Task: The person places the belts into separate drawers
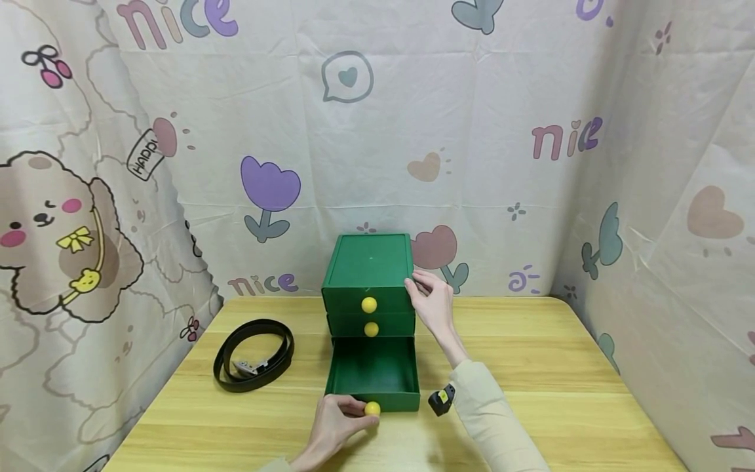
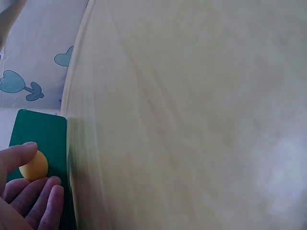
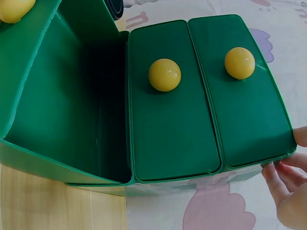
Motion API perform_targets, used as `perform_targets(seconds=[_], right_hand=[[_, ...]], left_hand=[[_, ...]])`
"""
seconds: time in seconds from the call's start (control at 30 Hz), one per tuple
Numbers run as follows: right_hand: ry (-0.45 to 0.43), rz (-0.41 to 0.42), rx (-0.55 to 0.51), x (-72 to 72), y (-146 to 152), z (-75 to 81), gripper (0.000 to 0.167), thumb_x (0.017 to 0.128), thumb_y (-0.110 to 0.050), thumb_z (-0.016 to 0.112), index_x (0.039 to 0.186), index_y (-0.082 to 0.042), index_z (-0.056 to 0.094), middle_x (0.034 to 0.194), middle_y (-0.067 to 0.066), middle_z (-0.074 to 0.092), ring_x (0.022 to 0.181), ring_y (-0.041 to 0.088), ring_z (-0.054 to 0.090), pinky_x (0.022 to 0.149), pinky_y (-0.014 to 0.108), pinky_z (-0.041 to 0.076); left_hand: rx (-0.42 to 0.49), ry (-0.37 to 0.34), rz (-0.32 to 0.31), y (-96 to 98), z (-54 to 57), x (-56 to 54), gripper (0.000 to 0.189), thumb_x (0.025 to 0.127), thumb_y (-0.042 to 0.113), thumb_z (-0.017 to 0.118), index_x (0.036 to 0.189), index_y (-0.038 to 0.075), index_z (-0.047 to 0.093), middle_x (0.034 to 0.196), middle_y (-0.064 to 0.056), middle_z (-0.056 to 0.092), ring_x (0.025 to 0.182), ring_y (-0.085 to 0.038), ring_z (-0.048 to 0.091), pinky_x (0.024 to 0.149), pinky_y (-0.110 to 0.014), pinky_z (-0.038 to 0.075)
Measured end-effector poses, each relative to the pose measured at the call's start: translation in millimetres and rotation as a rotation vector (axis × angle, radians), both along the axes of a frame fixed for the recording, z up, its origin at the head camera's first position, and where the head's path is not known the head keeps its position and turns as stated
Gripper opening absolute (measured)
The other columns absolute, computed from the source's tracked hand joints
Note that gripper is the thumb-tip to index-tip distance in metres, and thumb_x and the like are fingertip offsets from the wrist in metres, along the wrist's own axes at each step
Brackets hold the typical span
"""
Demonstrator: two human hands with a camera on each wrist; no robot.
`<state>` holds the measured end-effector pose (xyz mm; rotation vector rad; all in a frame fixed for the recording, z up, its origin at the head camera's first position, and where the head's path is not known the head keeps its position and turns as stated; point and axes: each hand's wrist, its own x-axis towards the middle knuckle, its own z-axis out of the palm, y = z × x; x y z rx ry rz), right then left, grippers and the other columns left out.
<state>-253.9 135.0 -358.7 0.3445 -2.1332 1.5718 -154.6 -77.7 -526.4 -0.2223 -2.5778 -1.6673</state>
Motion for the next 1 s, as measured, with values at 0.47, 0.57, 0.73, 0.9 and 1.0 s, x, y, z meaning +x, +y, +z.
perform_targets(seconds=[0.47, 0.57, 0.73, 0.9, 1.0], right_hand=[[0.006, 0.008, 0.003, 0.5, 0.6, 0.3, 0.032, 0.094, -0.002, 0.067, 0.12, 0.017, 0.065, 0.129, 0.032, 0.064, 0.115, 0.042, 0.067, 0.098, 0.048, 0.053], [0.015, 0.008, 0.006, 0.5, 0.5, 0.2, 0.032, 0.094, -0.002, 0.067, 0.119, 0.017, 0.066, 0.129, 0.033, 0.064, 0.114, 0.042, 0.067, 0.097, 0.048, 0.053], [0.012, 0.012, 0.0, 0.0, 0.6, -0.4, 0.031, 0.094, -0.001, 0.067, 0.119, 0.017, 0.065, 0.129, 0.033, 0.064, 0.114, 0.042, 0.067, 0.097, 0.048, 0.052], [-0.008, 0.006, 0.0, -0.2, 0.4, -0.3, 0.032, 0.094, -0.002, 0.067, 0.121, 0.016, 0.065, 0.13, 0.032, 0.064, 0.115, 0.04, 0.067, 0.097, 0.046, 0.053], [-0.016, 0.004, 0.001, 0.0, 0.4, -0.1, 0.032, 0.095, -0.002, 0.067, 0.121, 0.016, 0.065, 0.13, 0.032, 0.064, 0.115, 0.04, 0.067, 0.097, 0.045, 0.053]], left_hand=[[-0.035, -0.002, -0.006, -1.2, -1.2, 2.5, 0.022, 0.071, 0.026, 0.091, 0.08, 0.011, 0.08, 0.076, 0.0, 0.078, 0.066, 0.0, 0.067, 0.062, -0.019, 0.055], [-0.04, 0.014, -0.01, -1.5, -1.5, 2.6, 0.022, 0.071, 0.027, 0.091, 0.08, 0.011, 0.08, 0.076, 0.0, 0.078, 0.065, 0.0, 0.067, 0.061, -0.019, 0.055], [-0.051, 0.025, -0.017, -2.6, -1.6, 2.5, 0.022, 0.071, 0.028, 0.091, 0.079, 0.011, 0.08, 0.075, 0.001, 0.077, 0.065, 0.001, 0.067, 0.061, -0.019, 0.055], [-0.074, 0.022, -0.025, -3.9, -0.5, 2.1, 0.023, 0.071, 0.03, 0.091, 0.081, 0.012, 0.08, 0.075, 0.001, 0.077, 0.065, 0.001, 0.067, 0.061, -0.02, 0.055], [-0.087, 0.014, -0.027, -4.2, 0.2, 2.3, 0.023, 0.071, 0.03, 0.091, 0.081, 0.012, 0.08, 0.075, 0.002, 0.078, 0.066, 0.001, 0.067, 0.062, -0.02, 0.055]])
